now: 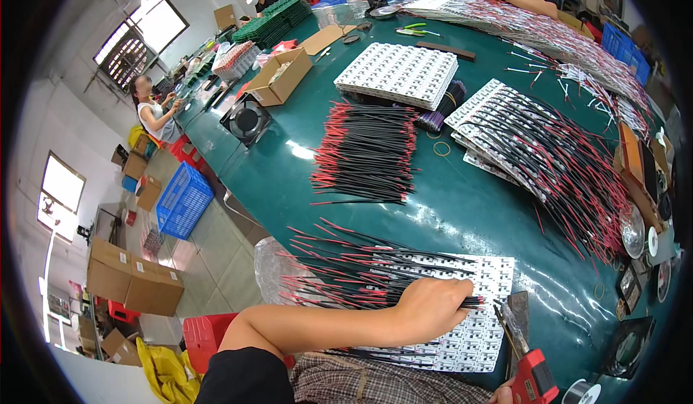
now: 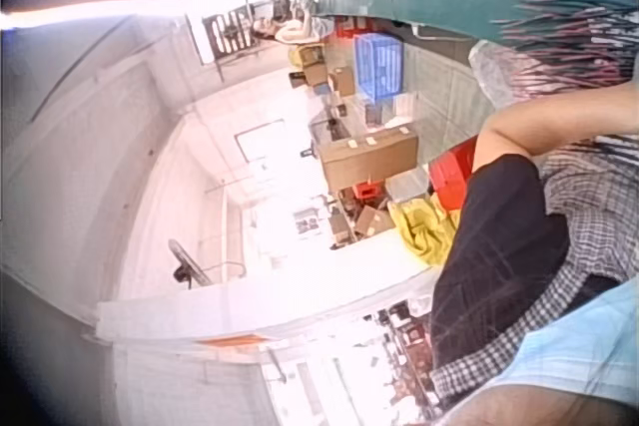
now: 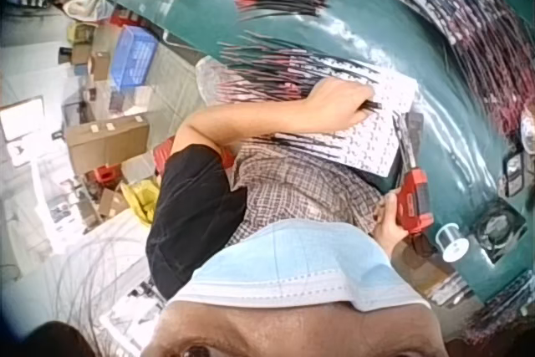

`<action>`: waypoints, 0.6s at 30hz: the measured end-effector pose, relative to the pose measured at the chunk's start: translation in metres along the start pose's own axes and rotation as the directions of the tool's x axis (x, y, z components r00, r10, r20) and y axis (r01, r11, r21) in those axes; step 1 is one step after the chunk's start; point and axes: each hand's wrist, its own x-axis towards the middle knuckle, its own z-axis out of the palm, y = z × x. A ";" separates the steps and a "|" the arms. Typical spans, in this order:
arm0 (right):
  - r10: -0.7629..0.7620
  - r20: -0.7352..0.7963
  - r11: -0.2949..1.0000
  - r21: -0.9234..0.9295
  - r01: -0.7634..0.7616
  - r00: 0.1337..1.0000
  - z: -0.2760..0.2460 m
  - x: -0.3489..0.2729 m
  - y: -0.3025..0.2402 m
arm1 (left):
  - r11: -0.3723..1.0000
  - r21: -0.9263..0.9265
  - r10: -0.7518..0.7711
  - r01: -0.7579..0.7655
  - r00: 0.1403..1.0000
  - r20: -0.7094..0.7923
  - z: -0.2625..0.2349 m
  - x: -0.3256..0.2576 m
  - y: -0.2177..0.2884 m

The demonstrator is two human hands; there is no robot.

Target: The person holds bundles of wire ends attached to circuit board strips and solders them using a soldering gun.

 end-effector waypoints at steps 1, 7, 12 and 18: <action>-0.008 -0.003 1.000 0.015 0.008 1.000 0.000 0.000 0.002 | 1.000 0.000 0.005 -0.005 1.000 -0.006 0.000 0.000 0.000; -0.053 0.008 0.998 0.014 0.053 0.999 0.000 0.002 0.008 | 1.000 0.001 0.015 -0.015 0.999 -0.033 -0.001 -0.001 0.001; -0.048 0.010 0.999 -0.005 0.048 0.999 -0.001 0.001 0.006 | 1.000 0.008 -0.023 0.023 0.999 0.035 -0.003 -0.001 0.002; -0.015 -0.038 0.998 0.067 0.017 0.999 0.002 0.000 0.011 | 0.999 -0.020 -0.041 0.040 0.999 -0.011 -0.003 -0.001 0.002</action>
